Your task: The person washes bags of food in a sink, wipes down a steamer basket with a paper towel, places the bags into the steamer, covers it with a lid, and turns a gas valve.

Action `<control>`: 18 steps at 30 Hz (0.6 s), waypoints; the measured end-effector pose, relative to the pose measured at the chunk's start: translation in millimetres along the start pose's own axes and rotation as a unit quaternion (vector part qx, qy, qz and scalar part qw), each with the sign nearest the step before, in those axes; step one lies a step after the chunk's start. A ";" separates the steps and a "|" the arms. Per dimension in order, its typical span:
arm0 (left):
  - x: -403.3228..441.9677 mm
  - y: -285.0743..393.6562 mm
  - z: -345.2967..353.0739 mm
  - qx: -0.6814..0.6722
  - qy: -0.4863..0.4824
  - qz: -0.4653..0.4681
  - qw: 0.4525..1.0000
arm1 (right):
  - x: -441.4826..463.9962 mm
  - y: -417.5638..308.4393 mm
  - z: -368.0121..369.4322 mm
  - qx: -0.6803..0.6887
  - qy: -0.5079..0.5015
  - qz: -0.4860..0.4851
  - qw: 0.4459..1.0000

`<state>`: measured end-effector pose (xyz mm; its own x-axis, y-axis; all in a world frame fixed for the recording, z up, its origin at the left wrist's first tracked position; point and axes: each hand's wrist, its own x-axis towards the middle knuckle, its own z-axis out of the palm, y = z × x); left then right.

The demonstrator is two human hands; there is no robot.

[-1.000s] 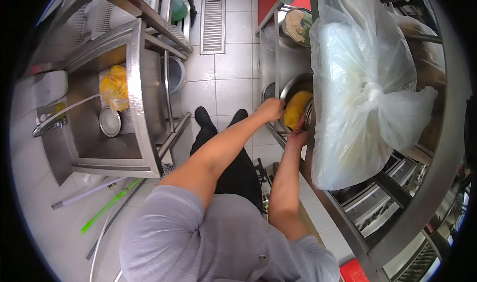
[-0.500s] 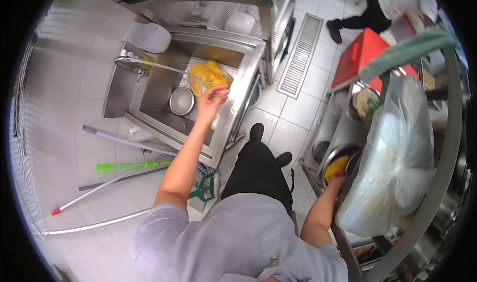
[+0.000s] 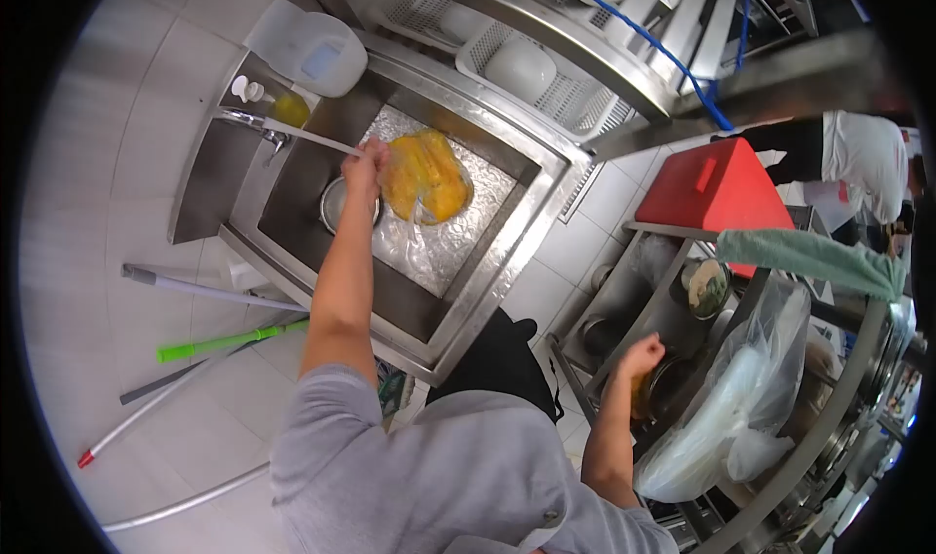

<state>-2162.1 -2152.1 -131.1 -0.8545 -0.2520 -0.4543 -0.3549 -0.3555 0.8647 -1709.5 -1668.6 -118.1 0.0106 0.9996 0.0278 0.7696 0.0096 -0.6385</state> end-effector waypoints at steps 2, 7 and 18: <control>-9.0 4.2 -5.2 -0.098 0.018 -0.033 0.994 | -65.5 -102.4 25.4 0.162 -0.103 -0.187 0.963; -21.3 11.1 -44.0 -0.068 -0.039 -0.046 0.996 | -224.5 -279.1 87.3 0.145 -0.541 -0.337 0.757; -105.4 77.3 -110.7 0.033 0.053 0.023 0.998 | -389.3 -264.6 310.4 -0.218 -0.574 -0.283 0.737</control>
<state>-2057.5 -2252.7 -40.1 -0.8266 -0.3620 -0.4310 -0.3436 -0.2821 0.8958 -2115.4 -2051.5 -198.7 -0.7455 0.2062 -0.6339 0.5776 0.6745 -0.4599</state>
